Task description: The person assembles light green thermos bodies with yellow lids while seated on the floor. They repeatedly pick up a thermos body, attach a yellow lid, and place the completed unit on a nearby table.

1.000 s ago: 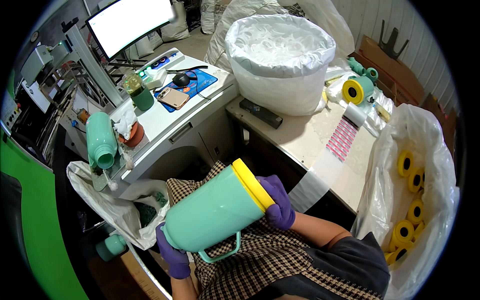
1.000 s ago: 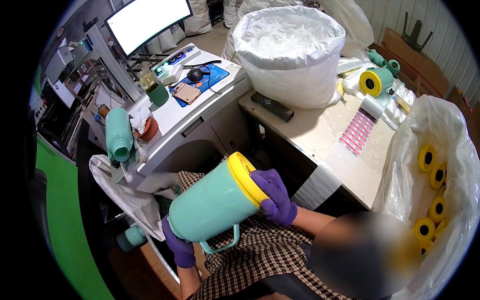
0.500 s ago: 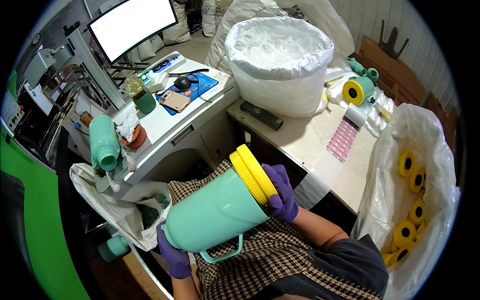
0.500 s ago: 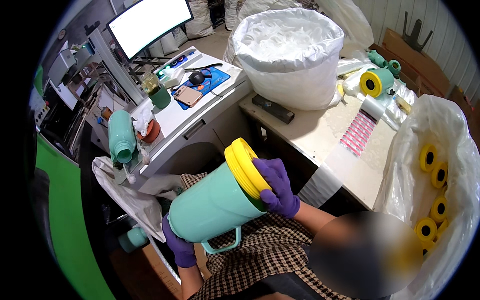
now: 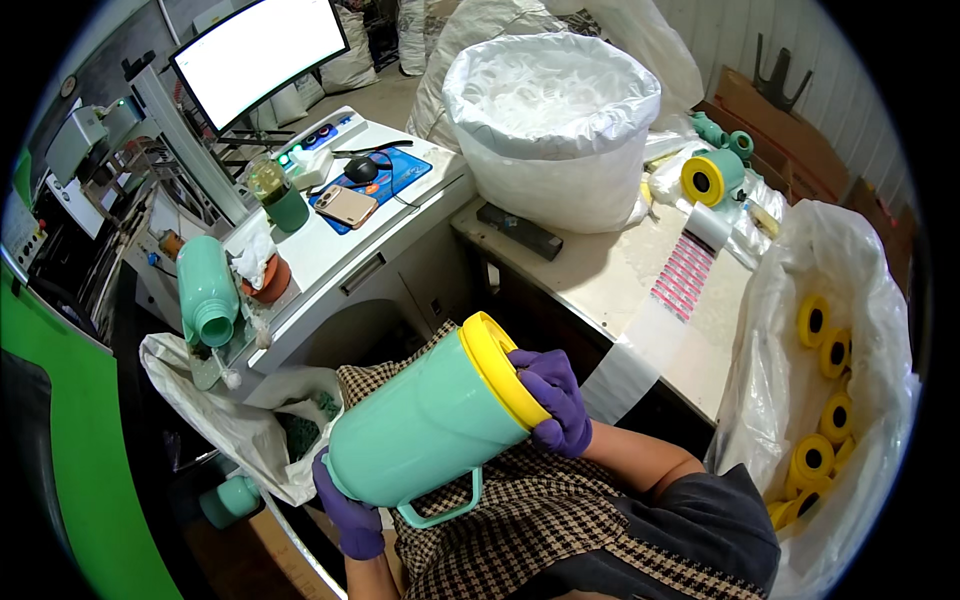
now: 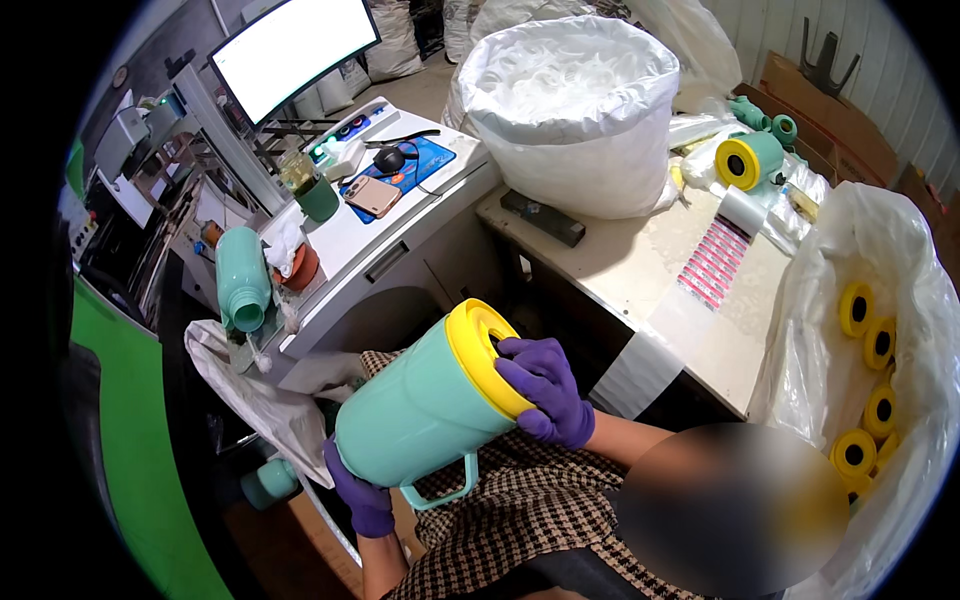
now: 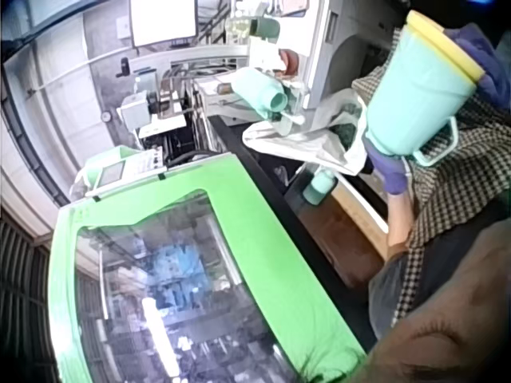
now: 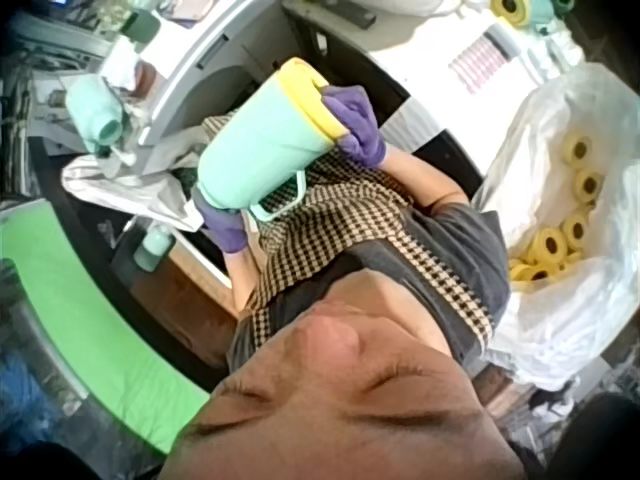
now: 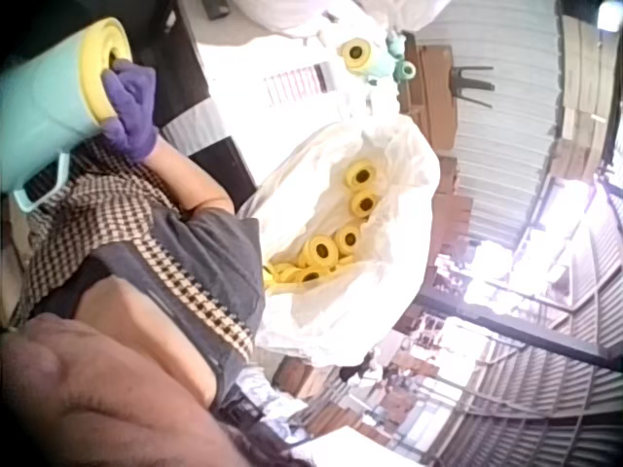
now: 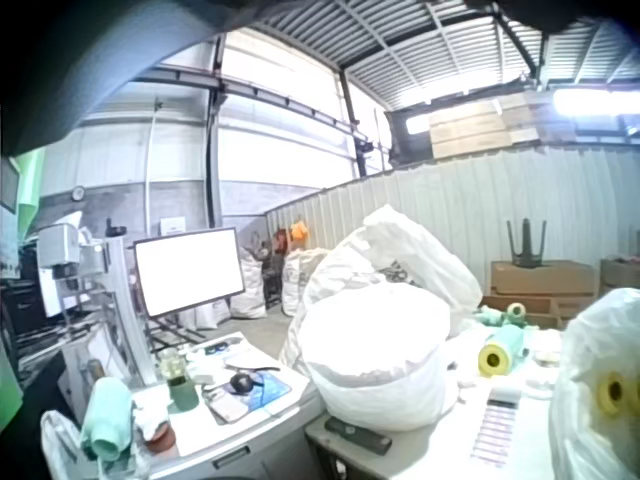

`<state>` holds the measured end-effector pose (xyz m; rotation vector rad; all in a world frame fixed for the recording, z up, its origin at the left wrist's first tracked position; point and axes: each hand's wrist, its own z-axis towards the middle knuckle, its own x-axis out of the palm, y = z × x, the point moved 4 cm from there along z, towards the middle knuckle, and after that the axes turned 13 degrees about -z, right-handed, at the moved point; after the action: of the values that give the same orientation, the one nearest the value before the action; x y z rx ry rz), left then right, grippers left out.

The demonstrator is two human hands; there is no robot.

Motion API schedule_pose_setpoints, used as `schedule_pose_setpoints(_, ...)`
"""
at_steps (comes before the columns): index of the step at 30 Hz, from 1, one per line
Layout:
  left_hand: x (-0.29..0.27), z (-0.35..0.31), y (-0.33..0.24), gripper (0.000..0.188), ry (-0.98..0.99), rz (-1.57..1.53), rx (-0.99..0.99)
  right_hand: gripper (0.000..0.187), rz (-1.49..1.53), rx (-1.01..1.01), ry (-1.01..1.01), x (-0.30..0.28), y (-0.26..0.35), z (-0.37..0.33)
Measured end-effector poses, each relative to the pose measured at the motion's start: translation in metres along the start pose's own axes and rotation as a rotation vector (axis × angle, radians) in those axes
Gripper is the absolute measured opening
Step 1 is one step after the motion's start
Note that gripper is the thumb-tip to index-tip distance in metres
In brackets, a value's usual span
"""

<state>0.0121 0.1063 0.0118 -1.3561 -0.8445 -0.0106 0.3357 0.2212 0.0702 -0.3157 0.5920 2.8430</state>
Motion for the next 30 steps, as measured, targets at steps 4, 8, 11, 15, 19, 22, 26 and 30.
schedule_pose_setpoints(4, 0.013, 0.003, -0.018, 0.030, 0.015, 0.295, 0.198, 0.068, 0.183, 0.019, 0.081, 0.001, -0.003, 0.002)
schedule_pose_setpoints(8, 0.012, 0.009, -0.028, 0.028, 0.098, 0.179, 0.221, 0.083, 0.496, 0.237, 0.185, -0.013, -0.013, 0.022)
schedule_pose_setpoints(11, 0.030, 0.004, -0.025, 0.024, 0.082, 0.412, 0.341, 0.098, 0.375, 0.162, 0.305, -0.002, -0.014, 0.031)
schedule_pose_setpoints(15, 0.036, -0.001, -0.038, 0.024, 0.093, 0.198, 0.186, 0.072, 0.484, 0.238, 0.113, -0.009, -0.027, 0.049)
schedule_pose_setpoints(19, 0.043, -0.006, -0.030, 0.030, 0.194, 0.259, 0.312, 0.078, 0.281, 0.349, 0.140, 0.005, -0.029, 0.043)
schedule_pose_setpoints(22, 0.040, 0.002, -0.026, 0.032, 0.236, 0.263, 0.351, 0.108, 0.588, 0.404, 0.147, 0.004, -0.027, 0.042)
schedule_pose_setpoints(26, 0.026, 0.006, -0.032, 0.034, 0.156, 0.271, 0.188, 0.098, 0.444, 0.458, 0.028, -0.026, -0.037, 0.046)
schedule_pose_setpoints(30, 0.048, -0.009, -0.019, 0.034, 0.255, 0.592, 0.386, 0.079, 0.462, 0.417, 0.077, -0.019, -0.037, 0.010)
